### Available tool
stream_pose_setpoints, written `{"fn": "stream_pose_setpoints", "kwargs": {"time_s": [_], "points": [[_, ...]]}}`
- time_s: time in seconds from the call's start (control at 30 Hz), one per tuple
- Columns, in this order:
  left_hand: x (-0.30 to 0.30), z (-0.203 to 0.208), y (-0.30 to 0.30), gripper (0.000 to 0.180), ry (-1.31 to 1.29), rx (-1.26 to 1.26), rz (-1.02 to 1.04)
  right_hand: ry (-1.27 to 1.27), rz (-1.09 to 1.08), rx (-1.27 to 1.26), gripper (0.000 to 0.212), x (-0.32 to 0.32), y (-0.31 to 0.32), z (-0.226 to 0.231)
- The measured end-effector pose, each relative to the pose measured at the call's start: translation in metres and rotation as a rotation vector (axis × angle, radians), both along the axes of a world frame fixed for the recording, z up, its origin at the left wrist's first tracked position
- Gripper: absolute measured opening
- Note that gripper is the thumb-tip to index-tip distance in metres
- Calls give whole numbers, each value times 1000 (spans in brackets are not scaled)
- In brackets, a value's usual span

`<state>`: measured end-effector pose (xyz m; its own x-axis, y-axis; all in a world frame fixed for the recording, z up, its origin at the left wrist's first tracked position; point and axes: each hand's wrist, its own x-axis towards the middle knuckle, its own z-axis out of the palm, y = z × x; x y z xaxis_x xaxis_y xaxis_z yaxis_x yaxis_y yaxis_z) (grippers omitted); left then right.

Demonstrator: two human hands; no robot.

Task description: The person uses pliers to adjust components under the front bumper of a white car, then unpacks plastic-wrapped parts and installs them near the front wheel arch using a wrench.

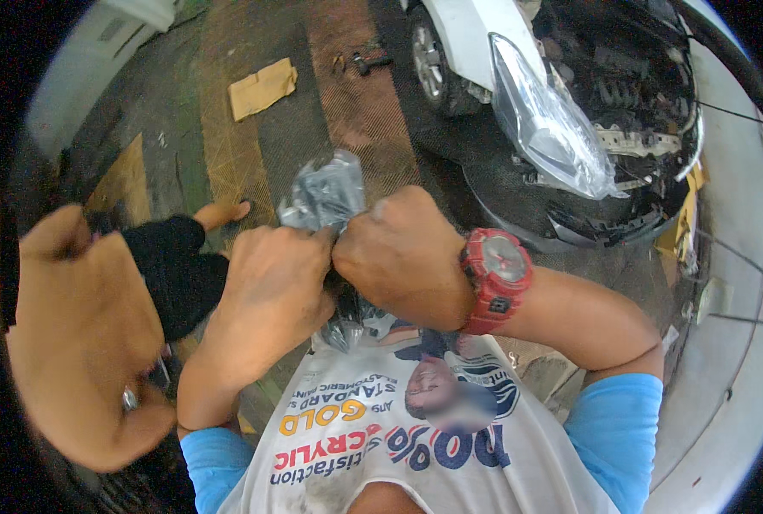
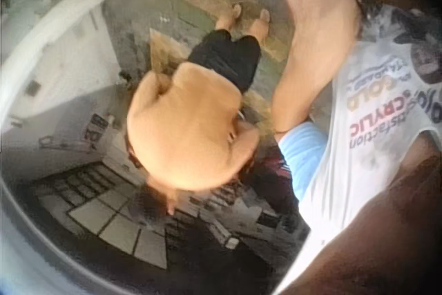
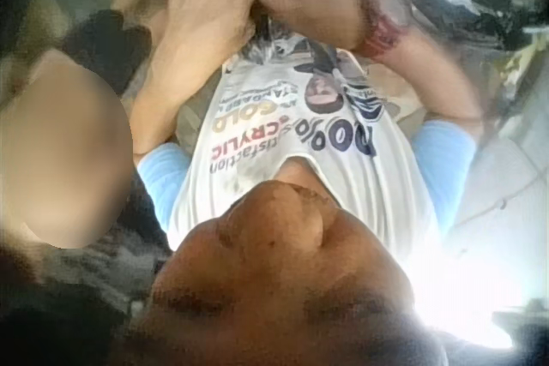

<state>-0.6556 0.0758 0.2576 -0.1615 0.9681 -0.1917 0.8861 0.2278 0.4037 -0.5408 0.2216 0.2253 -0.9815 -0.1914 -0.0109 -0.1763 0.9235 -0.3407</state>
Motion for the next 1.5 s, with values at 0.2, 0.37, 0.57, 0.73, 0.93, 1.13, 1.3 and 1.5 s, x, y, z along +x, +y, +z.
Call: {"fn": "stream_pose_setpoints", "kwargs": {"time_s": [0.2,0.37,0.57,0.73,0.93,1.13,1.3,1.5], "points": [[-126,-7,37,11,1,-101,-239,-179,-10,6,10,-100,27,2],[-203,12,73,15,-171,-65,-520,-130,-55,-122,21,-137,60,37],[-285,-7,139,18,-261,-134,-599,-76,-260,-133,23,-187,103,31],[-361,-36,234,25,-179,13,-135,-72,-539,-269,20,-285,179,-34],[-483,-216,266,27,-250,34,434,-81,-916,-1074,36,-397,273,-197],[-546,-370,195,61,-689,-258,1133,-556,-933,-472,39,-383,238,-368],[-599,-405,175,76,-840,-388,882,-759,-1032,-717,32,-393,222,-381],[-728,-396,183,81,-805,-487,382,-827,-938,-1172,29,-450,156,-333]]}}
